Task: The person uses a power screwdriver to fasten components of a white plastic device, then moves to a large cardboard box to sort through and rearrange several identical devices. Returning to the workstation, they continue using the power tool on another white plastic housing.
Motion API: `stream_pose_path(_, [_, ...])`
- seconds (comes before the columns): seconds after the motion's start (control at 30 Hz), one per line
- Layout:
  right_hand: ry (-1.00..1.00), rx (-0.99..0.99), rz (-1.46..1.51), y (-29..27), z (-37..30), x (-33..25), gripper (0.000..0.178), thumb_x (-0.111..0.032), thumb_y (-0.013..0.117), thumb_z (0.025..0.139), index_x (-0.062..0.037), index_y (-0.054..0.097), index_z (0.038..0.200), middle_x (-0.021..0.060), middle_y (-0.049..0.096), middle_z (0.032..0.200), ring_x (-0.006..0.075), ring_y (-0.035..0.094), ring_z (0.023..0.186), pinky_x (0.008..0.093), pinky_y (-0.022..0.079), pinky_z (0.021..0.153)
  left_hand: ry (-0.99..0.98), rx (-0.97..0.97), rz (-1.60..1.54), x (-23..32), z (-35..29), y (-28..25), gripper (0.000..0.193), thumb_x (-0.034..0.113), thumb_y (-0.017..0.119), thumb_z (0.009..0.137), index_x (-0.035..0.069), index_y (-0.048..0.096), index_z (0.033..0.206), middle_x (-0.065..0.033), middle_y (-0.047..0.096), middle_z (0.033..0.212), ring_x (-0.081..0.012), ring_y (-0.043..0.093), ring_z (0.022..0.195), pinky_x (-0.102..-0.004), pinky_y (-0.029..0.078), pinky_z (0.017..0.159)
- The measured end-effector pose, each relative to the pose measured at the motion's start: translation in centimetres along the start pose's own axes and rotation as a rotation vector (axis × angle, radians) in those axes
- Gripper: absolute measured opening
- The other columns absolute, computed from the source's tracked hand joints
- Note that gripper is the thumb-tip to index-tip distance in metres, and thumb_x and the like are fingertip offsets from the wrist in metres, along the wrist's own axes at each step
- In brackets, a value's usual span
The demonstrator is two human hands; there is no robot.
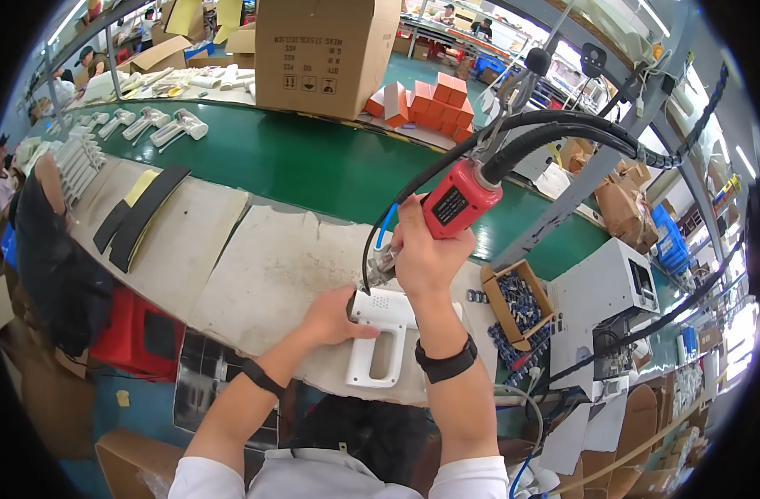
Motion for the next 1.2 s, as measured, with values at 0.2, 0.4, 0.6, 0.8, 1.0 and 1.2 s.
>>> stream_pose_path(0.2, [0.075,0.001,0.035,0.9,-0.1,2.8,0.017,-0.011,0.066,0.088,0.0006,0.059,0.078,0.0021,0.055,0.057,0.0081,0.049,0.045,0.0231,0.036,0.042,0.04,0.077,-0.033,0.2,-0.1,-0.3,0.056,0.04,0.086,0.057,0.005,0.067,0.096,-0.0136,0.068,0.09,-0.0311,0.065,0.086,-0.04,0.05,0.079])
stream_pose_path(0.4, [0.113,-0.04,-0.034,1.8,-1.2,4.6,0.016,-0.011,0.066,0.087,-0.0007,0.058,0.078,-0.0001,0.055,0.057,0.0063,0.049,0.047,0.0231,0.037,0.044,0.014,0.058,-0.045,0.3,-0.3,0.3,0.056,0.044,0.084,0.058,0.005,0.068,0.094,-0.0151,0.068,0.092,-0.0321,0.065,0.087,-0.0403,0.05,0.079])
stream_pose_path(0.6, [-0.034,0.032,0.045,0.0,-0.8,-0.9,0.009,-0.006,0.063,0.086,0.0001,0.057,0.083,0.0027,0.055,0.058,0.0085,0.05,0.046,0.0237,0.037,0.042,-0.096,0.15,-0.084,-1.3,0.3,0.6,0.087,0.047,0.084,0.057,0.003,0.051,0.125,-0.0172,0.064,0.111,-0.0326,0.061,0.103,-0.0397,0.048,0.087])
stream_pose_path(0.8, [-0.027,-0.042,0.039,0.5,-1.3,-3.8,0.011,-0.007,0.064,0.088,0.0018,0.058,0.084,0.0037,0.056,0.061,0.0087,0.05,0.045,0.0232,0.037,0.041,-0.021,0.144,0.015,-1.1,0.2,0.3,0.113,0.049,0.085,0.056,0.007,0.029,0.144,-0.0175,0.057,0.126,-0.0336,0.056,0.114,-0.0387,0.044,0.096])
stream_pose_path(1.0, [0.038,-0.052,0.018,0.9,-1.7,0.0,0.014,-0.008,0.065,0.088,0.0019,0.058,0.081,0.0029,0.057,0.062,0.0078,0.05,0.046,0.0223,0.039,0.043,0.128,0.191,0.01,-0.2,0.2,0.5,0.103,0.049,0.086,0.055,0.014,0.038,0.14,-0.0153,0.059,0.123,-0.0315,0.057,0.112,-0.039,0.045,0.096])
stream_pose_path(1.2, [0.11,-0.085,-0.009,2.4,-3.6,2.1,0.014,-0.009,0.068,0.085,-0.0035,0.059,0.077,-0.0033,0.055,0.064,0.0038,0.049,0.058,0.0214,0.039,0.051,0.097,0.113,-0.057,-2.9,1.0,2.1,0.082,0.049,0.086,0.055,0.015,0.056,0.124,-0.0119,0.062,0.119,-0.0294,0.059,0.109,-0.0381,0.047,0.093])
Point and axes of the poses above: each hand's wrist, its own z-axis towards the middle knuckle, its own y-axis out of the palm, x = y × z, the point moved 7 cm from there along z, towards the middle knuckle
